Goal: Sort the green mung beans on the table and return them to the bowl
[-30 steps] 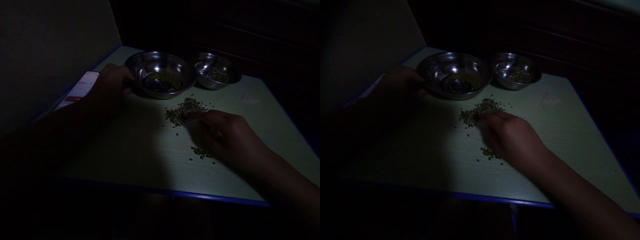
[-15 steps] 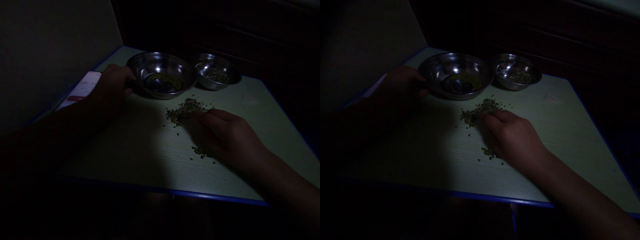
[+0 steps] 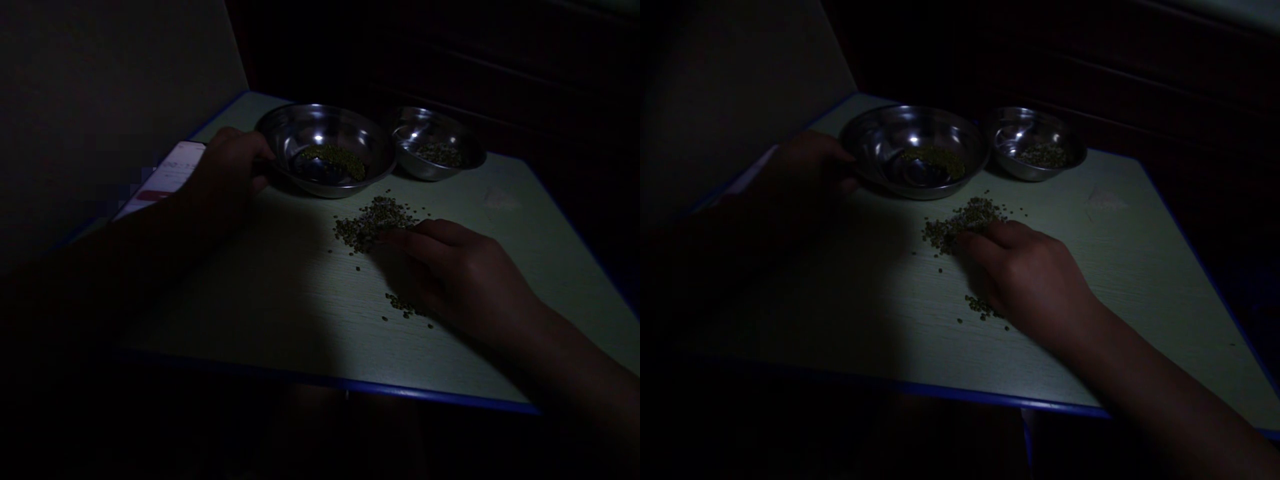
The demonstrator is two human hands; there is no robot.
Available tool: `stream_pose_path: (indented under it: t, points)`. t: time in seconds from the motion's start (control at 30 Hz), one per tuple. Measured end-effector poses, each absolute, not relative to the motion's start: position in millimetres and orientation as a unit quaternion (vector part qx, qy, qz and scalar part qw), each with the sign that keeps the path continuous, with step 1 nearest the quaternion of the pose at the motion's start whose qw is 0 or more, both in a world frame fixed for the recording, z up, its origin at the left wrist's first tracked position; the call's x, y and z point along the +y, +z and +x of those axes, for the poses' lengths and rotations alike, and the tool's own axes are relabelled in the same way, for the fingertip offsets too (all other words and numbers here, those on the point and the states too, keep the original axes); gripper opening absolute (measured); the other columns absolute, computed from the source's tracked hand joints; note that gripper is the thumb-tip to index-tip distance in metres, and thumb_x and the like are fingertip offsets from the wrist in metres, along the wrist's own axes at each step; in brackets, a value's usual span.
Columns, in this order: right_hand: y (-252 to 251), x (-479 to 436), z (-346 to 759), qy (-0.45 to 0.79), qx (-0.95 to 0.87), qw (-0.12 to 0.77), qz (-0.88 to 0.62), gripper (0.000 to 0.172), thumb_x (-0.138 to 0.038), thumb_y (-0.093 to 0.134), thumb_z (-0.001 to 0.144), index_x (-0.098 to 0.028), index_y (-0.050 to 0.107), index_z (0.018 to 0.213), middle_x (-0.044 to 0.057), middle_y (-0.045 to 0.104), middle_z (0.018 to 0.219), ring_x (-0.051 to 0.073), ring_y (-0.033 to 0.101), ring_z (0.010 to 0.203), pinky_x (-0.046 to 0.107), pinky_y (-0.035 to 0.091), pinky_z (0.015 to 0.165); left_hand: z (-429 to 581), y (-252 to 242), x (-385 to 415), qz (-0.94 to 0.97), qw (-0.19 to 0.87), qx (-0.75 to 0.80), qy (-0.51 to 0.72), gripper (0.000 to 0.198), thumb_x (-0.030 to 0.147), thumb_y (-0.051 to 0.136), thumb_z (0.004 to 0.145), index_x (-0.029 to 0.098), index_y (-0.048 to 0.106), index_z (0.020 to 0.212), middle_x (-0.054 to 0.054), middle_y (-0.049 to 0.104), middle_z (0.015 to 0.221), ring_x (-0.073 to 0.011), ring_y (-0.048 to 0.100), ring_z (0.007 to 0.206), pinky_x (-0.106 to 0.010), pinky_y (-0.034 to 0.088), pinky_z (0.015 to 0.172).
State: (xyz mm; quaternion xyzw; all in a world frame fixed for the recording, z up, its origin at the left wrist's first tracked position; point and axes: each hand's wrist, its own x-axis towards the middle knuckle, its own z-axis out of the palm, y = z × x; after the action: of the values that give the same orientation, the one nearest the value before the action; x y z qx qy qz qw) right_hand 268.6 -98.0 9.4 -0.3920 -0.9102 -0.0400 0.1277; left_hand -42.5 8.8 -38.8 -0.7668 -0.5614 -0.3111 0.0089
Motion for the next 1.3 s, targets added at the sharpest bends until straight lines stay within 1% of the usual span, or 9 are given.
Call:
stream_pose_path:
  t: [0.13,0.23,0.37,0.5,0.67,0.8,0.97,1.2,1.3]
  points:
    - [11.4,-100.2,268.8,-0.026,-0.915,0.12,-0.383,0.041,-0.008,0.057,0.08,-0.013,0.062,0.12,0.008,0.067,0.092,0.021,0.064,0.081,0.03,0.051,0.066,-42.3,-39.6,10.4,-0.766,0.011,-0.557,-0.32,0.032,0.008,0.067,0.067,0.019,0.063,0.097,-0.002,0.058,0.097,-0.0222,0.059,0.099,-0.043,0.051,0.094]
    - [10.9,-100.0,268.1,-0.029,-0.91,0.13,-0.394,0.041,-0.01,0.057,0.081,-0.013,0.061,0.121,0.008,0.067,0.094,0.02,0.064,0.08,0.03,0.051,0.065,-39.3,-36.6,9.1,-0.767,0.013,-0.563,-0.308,0.037,0.004,0.066,0.067,0.018,0.061,0.101,-0.002,0.059,0.101,-0.0238,0.057,0.105,-0.045,0.049,0.096]
    - [8.5,-96.9,266.5,-0.036,-0.903,0.132,-0.407,0.042,-0.009,0.055,0.082,-0.013,0.06,0.124,0.008,0.068,0.097,0.02,0.064,0.08,0.03,0.051,0.064,-34.1,-30.6,4.7,-0.757,0.024,-0.589,-0.282,0.038,0.003,0.073,0.065,0.016,0.062,0.1,-0.004,0.06,0.101,-0.0252,0.058,0.106,-0.042,0.049,0.094]
    - [6.7,-96.2,265.9,-0.036,-0.905,0.126,-0.404,0.04,-0.01,0.055,0.083,-0.014,0.061,0.122,0.008,0.068,0.096,0.021,0.065,0.082,0.031,0.052,0.067,-30.7,-27.2,1.3,-0.743,0.003,-0.605,-0.286,0.038,0.003,0.071,0.067,0.015,0.063,0.102,-0.005,0.058,0.103,-0.0236,0.058,0.104,-0.042,0.049,0.097]
    - [7.5,-96.8,266.5,-0.024,-0.903,0.131,-0.408,0.039,-0.012,0.056,0.083,-0.014,0.061,0.121,0.008,0.068,0.098,0.021,0.065,0.083,0.031,0.052,0.068,-29.0,-25.9,-1.9,-0.744,0.002,-0.611,-0.272,0.037,0.005,0.07,0.068,0.016,0.062,0.101,-0.004,0.056,0.102,-0.0253,0.057,0.106,-0.045,0.048,0.098]
    - [9.2,-97.5,266.7,-0.021,-0.905,0.126,-0.406,0.04,-0.011,0.054,0.083,-0.014,0.06,0.122,0.008,0.069,0.097,0.02,0.065,0.084,0.03,0.052,0.067,-31.6,-28.9,-1.4,-0.748,-0.004,-0.596,-0.294,0.038,0.004,0.068,0.068,0.018,0.061,0.102,-0.005,0.056,0.105,-0.0228,0.058,0.102,-0.042,0.05,0.094]
    - [9.1,-98.1,264.4,-0.028,-0.908,0.117,-0.401,0.038,-0.012,0.052,0.085,-0.016,0.06,0.123,0.008,0.069,0.097,0.02,0.065,0.083,0.03,0.051,0.067,-31.0,-27.6,-0.9,-0.75,-0.008,-0.591,-0.298,0.034,0.008,0.066,0.068,0.02,0.061,0.1,-0.005,0.056,0.101,-0.0243,0.057,0.102,-0.042,0.049,0.094]
    - [8.2,-96.2,260.3,-0.038,-0.893,0.116,-0.433,0.036,-0.013,0.051,0.088,-0.015,0.061,0.122,0.009,0.069,0.1,0.02,0.066,0.082,0.03,0.052,0.069,-29.5,-23.9,-2.8,-0.75,-0.008,-0.597,-0.284,0.032,0.008,0.065,0.069,0.016,0.063,0.099,-0.007,0.059,0.1,-0.0234,0.058,0.098,-0.041,0.049,0.094]
    - [7.1,-94.0,261.2,-0.055,-0.884,0.119,-0.448,0.037,-0.014,0.05,0.088,-0.014,0.061,0.123,0.01,0.069,0.099,0.021,0.066,0.079,0.031,0.051,0.066,-30.0,-25.6,-1.9,-0.752,-0.005,-0.592,-0.29,0.035,0.005,0.066,0.068,0.014,0.062,0.101,-0.009,0.059,0.106,-0.0246,0.058,0.104,-0.042,0.048,0.096]
